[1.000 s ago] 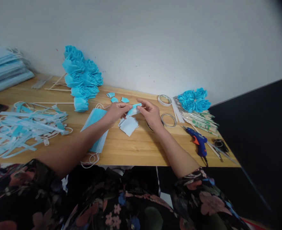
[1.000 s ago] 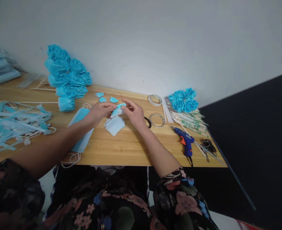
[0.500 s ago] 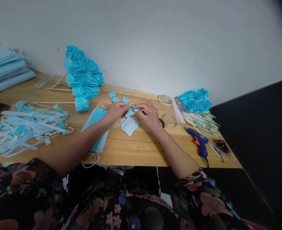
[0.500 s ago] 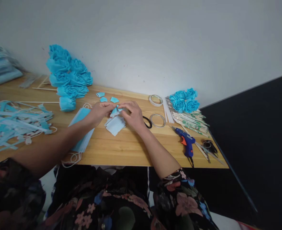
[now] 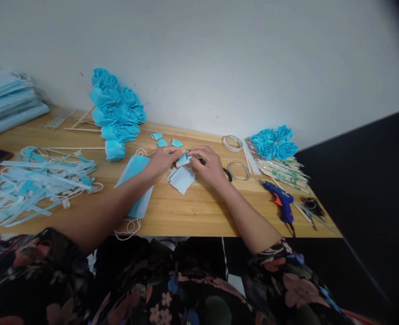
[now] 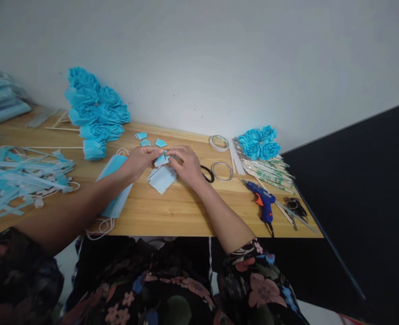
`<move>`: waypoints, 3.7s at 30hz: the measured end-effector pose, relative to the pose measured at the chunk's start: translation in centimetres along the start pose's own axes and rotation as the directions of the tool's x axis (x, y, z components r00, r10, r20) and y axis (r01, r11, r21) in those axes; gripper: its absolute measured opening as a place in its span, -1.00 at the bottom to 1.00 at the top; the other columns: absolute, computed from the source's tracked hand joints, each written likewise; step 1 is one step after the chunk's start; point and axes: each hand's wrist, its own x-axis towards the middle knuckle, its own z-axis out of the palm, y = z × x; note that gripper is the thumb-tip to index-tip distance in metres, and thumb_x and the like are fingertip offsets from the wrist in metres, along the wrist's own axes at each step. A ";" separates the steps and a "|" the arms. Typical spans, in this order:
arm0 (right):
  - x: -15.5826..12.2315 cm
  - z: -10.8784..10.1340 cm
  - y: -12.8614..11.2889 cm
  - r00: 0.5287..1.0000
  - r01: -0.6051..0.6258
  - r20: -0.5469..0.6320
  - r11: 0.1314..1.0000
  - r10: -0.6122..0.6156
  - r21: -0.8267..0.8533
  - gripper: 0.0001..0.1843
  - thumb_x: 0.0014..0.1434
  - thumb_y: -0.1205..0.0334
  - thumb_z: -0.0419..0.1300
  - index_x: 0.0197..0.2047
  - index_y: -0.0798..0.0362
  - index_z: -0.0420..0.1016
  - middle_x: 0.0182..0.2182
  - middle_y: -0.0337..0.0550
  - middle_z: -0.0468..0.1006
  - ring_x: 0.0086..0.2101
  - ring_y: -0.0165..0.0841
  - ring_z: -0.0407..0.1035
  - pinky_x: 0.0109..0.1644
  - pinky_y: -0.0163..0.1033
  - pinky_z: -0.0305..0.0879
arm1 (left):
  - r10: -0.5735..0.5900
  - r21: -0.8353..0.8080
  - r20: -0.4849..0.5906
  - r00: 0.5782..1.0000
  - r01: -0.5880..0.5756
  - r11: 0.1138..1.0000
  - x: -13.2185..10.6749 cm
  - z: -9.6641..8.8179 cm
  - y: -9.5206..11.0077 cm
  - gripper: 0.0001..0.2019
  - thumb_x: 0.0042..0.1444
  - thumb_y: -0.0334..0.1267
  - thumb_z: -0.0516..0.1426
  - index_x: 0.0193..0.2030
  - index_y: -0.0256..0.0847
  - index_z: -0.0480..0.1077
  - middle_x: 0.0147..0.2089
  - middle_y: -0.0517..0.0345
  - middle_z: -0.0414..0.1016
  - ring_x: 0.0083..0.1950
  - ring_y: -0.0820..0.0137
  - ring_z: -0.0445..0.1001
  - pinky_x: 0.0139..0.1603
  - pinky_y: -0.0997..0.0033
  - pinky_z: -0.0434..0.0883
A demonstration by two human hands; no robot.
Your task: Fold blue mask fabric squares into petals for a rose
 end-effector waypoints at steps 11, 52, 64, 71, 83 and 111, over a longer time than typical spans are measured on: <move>0.0 -0.5 -1.2 0.961 -0.278 0.054 0.927 0.273 0.253 -0.71 0.29 -0.05 0.19 -0.20 -0.01 0.55 -0.29 -0.20 0.63 -0.26 -0.31 0.49 -0.09 -0.18 0.43 | 0.014 -0.006 -0.075 0.997 -0.014 1.000 -0.1 0.4 0.6 -0.73 0.01 -0.10 0.32 -0.51 -0.23 0.44 -0.60 0.29 0.29 -0.53 0.53 0.19 -0.49 0.48 0.16; 0.5 -0.3 -0.8 0.920 -0.357 -0.021 0.860 0.391 0.365 -0.78 0.12 0.05 0.28 -0.32 0.03 0.50 -0.34 -0.25 0.57 -0.37 -0.43 0.34 -0.24 -0.27 0.29 | 0.066 0.045 -0.103 0.993 -0.061 0.997 -0.1 0.4 0.3 -0.84 0.01 -0.20 0.28 -0.44 -0.24 0.49 -0.53 0.24 0.43 -0.53 0.54 0.32 -0.48 0.51 0.29; 0.3 0.0 -0.7 0.899 -0.374 -0.060 0.832 0.434 0.409 -0.76 0.09 0.05 0.34 -0.40 0.01 0.44 -0.45 -0.29 0.51 -0.40 -0.42 0.32 -0.26 -0.26 0.28 | 0.043 0.157 -0.085 0.995 -0.029 0.987 -0.2 0.8 0.6 -0.84 0.03 -0.28 0.20 -0.53 -0.23 0.40 -0.60 0.26 0.38 -0.56 0.55 0.27 -0.48 0.51 0.27; 0.5 -0.4 -0.8 0.846 -0.469 0.130 0.606 0.517 0.643 -0.45 0.08 -0.22 0.36 0.02 -0.07 0.56 -0.14 -0.19 0.62 -0.09 -0.29 0.48 0.01 -0.14 0.48 | 0.058 0.166 -0.125 0.990 -0.037 0.986 -0.2 0.7 0.5 -0.85 -0.02 -0.23 0.20 -0.52 -0.22 0.39 -0.57 0.27 0.37 -0.54 0.54 0.27 -0.48 0.51 0.25; 0.6 -0.1 -1.5 0.862 -0.476 0.164 0.652 0.480 0.590 -0.48 -0.14 -0.18 0.51 -0.32 0.03 0.51 -0.39 -0.28 0.53 -0.34 -0.41 0.33 -0.22 -0.28 0.26 | 0.165 0.374 -0.079 0.983 -0.124 0.919 -0.5 1.0 0.5 -0.92 -0.02 -0.34 0.19 -0.50 -0.23 0.45 -0.53 0.25 0.42 -0.47 0.50 0.31 -0.41 0.47 0.25; 0.4 0.0 -1.2 0.874 -0.452 0.075 0.745 0.481 0.491 -0.52 0.02 -0.25 0.37 -0.40 0.03 0.49 -0.52 -0.34 0.34 -0.45 -0.46 0.11 -0.35 -0.29 0.04 | 0.098 0.183 0.016 0.995 -0.099 0.978 -0.5 0.7 0.7 -0.76 0.19 -0.15 0.21 -0.45 -0.21 0.40 -0.54 0.24 0.41 -0.53 0.53 0.32 -0.46 0.50 0.31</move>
